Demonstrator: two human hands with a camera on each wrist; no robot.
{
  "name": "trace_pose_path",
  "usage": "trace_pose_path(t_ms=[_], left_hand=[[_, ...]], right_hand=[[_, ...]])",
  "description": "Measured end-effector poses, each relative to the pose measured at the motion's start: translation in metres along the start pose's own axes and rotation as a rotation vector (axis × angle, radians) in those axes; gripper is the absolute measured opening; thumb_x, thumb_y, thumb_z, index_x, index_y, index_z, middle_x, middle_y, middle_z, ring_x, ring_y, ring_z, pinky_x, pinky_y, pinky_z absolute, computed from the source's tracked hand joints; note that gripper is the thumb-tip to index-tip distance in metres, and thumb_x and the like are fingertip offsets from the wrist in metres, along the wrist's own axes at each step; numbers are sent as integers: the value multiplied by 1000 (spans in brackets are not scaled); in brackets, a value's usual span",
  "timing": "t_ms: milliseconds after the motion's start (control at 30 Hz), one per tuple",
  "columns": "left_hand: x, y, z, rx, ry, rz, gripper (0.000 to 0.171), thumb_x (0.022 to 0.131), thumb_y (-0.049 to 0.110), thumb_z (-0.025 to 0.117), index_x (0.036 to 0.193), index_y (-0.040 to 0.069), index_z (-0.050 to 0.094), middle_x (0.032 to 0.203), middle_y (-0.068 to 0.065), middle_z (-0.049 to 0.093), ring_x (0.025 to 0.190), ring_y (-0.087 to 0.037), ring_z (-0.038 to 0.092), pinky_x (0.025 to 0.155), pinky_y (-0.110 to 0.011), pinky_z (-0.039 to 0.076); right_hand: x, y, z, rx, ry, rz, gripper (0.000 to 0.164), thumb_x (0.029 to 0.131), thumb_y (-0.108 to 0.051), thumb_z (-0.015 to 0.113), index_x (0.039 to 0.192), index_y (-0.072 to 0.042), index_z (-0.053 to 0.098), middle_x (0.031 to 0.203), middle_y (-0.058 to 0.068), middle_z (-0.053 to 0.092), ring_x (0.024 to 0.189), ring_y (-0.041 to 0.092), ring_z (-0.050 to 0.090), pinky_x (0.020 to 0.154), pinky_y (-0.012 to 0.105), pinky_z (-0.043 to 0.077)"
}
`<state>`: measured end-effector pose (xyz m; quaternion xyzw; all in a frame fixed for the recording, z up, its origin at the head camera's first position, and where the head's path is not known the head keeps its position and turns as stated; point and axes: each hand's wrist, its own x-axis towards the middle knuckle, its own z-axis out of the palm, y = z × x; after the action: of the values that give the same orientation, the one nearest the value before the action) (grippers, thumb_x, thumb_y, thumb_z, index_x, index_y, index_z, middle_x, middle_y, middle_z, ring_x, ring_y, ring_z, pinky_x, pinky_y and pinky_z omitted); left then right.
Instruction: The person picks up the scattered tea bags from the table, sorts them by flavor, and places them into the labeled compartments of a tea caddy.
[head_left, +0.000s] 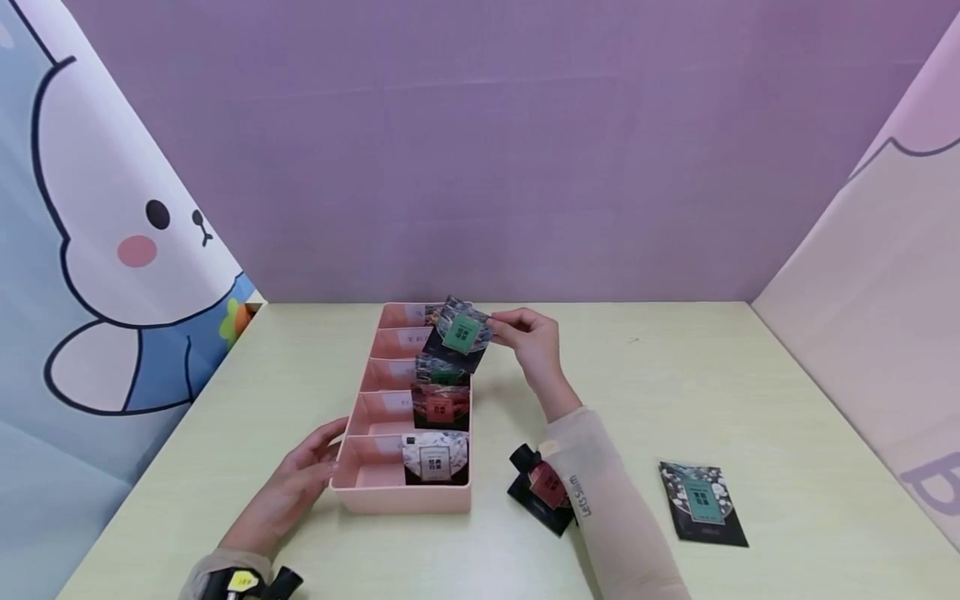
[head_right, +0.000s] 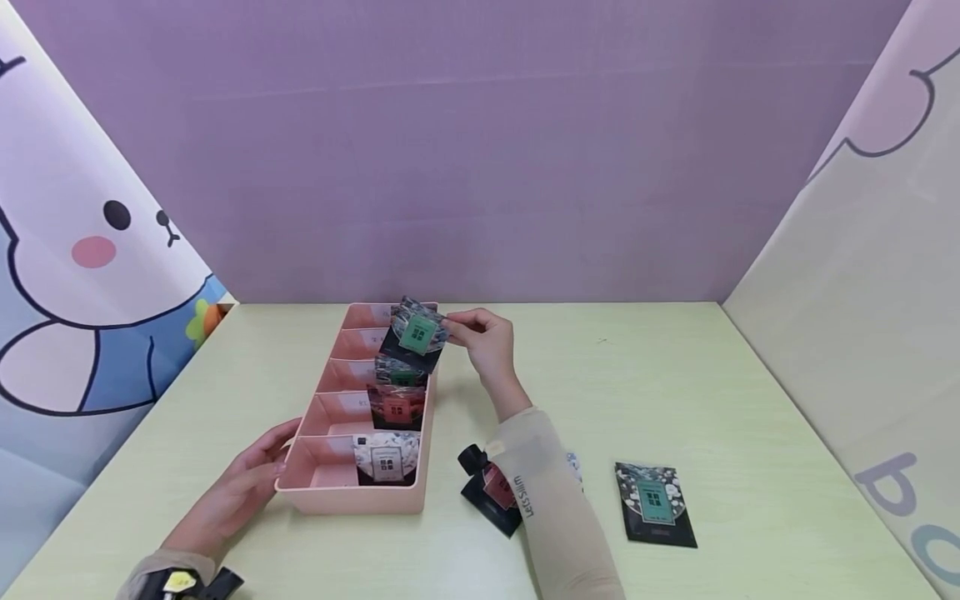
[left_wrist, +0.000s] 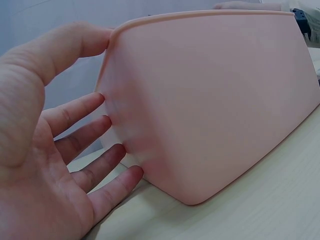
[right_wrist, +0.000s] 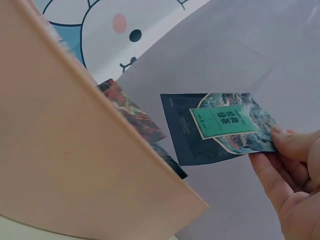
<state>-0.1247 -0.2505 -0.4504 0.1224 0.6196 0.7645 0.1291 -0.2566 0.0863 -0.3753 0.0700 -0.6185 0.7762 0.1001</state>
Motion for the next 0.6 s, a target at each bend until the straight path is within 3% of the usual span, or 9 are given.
trace_pose_path(t_ms=[233, 467, 600], left_hand=[[0, 3, 2, 39, 32, -46, 52, 98, 3, 52, 148, 7, 40, 138, 13, 52, 122, -3, 52, 98, -22, 45], [0, 4, 3, 70, 56, -92, 57, 97, 5, 54, 151, 3, 35, 138, 13, 50, 122, -3, 51, 98, -22, 45], [1, 4, 3, 72, 58, -93, 56, 97, 5, 53, 151, 3, 35, 138, 13, 50, 123, -3, 51, 98, -22, 44]], right_hand=[[-2, 7, 6, -54, -38, 14, 15, 86, 10, 70, 99, 16, 68, 84, 4, 70, 71, 12, 69, 70, 29, 59], [-3, 10, 8, -95, -82, 44, 14, 87, 8, 70, 99, 14, 70, 92, 14, 70, 73, 13, 69, 71, 31, 59], [-3, 9, 5, -143, -125, 67, 14, 88, 6, 70, 100, 13, 70, 93, 13, 71, 73, 13, 69, 75, 37, 59]])
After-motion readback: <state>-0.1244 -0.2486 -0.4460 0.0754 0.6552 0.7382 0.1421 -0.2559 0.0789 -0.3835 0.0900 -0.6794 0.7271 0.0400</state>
